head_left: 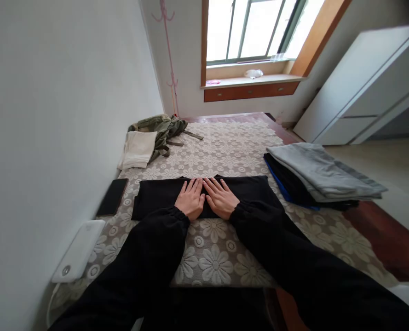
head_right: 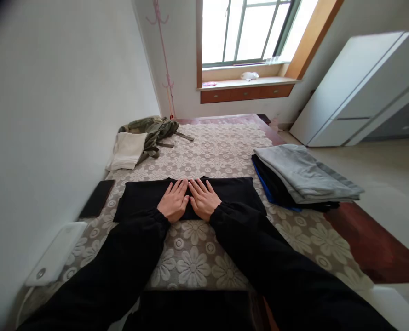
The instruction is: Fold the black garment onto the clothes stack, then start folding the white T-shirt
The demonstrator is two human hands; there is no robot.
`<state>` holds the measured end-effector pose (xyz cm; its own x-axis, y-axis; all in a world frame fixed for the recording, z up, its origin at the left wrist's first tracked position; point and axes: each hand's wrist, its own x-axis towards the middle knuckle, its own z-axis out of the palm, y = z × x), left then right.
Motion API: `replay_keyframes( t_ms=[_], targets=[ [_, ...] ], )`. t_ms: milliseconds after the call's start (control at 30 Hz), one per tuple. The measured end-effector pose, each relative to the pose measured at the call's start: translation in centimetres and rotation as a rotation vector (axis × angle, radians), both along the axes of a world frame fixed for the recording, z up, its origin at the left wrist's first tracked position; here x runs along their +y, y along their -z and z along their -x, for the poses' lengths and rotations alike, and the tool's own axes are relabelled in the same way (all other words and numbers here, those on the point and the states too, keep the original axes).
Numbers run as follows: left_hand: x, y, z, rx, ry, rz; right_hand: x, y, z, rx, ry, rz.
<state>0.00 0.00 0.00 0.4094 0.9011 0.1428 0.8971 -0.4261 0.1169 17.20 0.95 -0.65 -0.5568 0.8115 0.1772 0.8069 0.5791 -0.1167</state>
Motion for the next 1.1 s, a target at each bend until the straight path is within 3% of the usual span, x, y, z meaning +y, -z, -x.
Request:
replay_keyframes(
  t_ms=[133, 267, 467, 600, 833, 967, 1100],
  targets=[
    [0.0, 0.2, 1.2, 0.013, -0.004, -0.009, -0.2, 0.2, -0.5, 0.012, 0.048, -0.025],
    [-0.3, -0.2, 4.2, 0.018, -0.078, -0.008, -0.4, 0.5, -2.4, -0.008, 0.104, -0.057],
    [-1.7, -0.8, 11.4, 0.065, -0.273, -0.018, -0.7, 1.7, -10.6, -0.051, 0.251, -0.127],
    [-2.7, -0.7, 14.7, 0.039, -0.384, -0.024, -1.0, 2.3, -14.6, -0.07, 0.372, -0.148],
    [-4.3, 0.1, 17.6, -0.124, -0.582, -0.031, -0.6, 2.8, -15.6, 0.002, 0.367, -0.127],
    [-6.0, -1.1, 18.4, -0.207, -0.629, -0.006, -0.4, 3.0, -15.8, 0.057, 0.346, -0.128],
    [-6.3, -2.9, 19.4, -0.551, -0.634, 0.113, -0.5, 3.1, -15.9, 0.078, 0.341, -0.131]
  ],
)
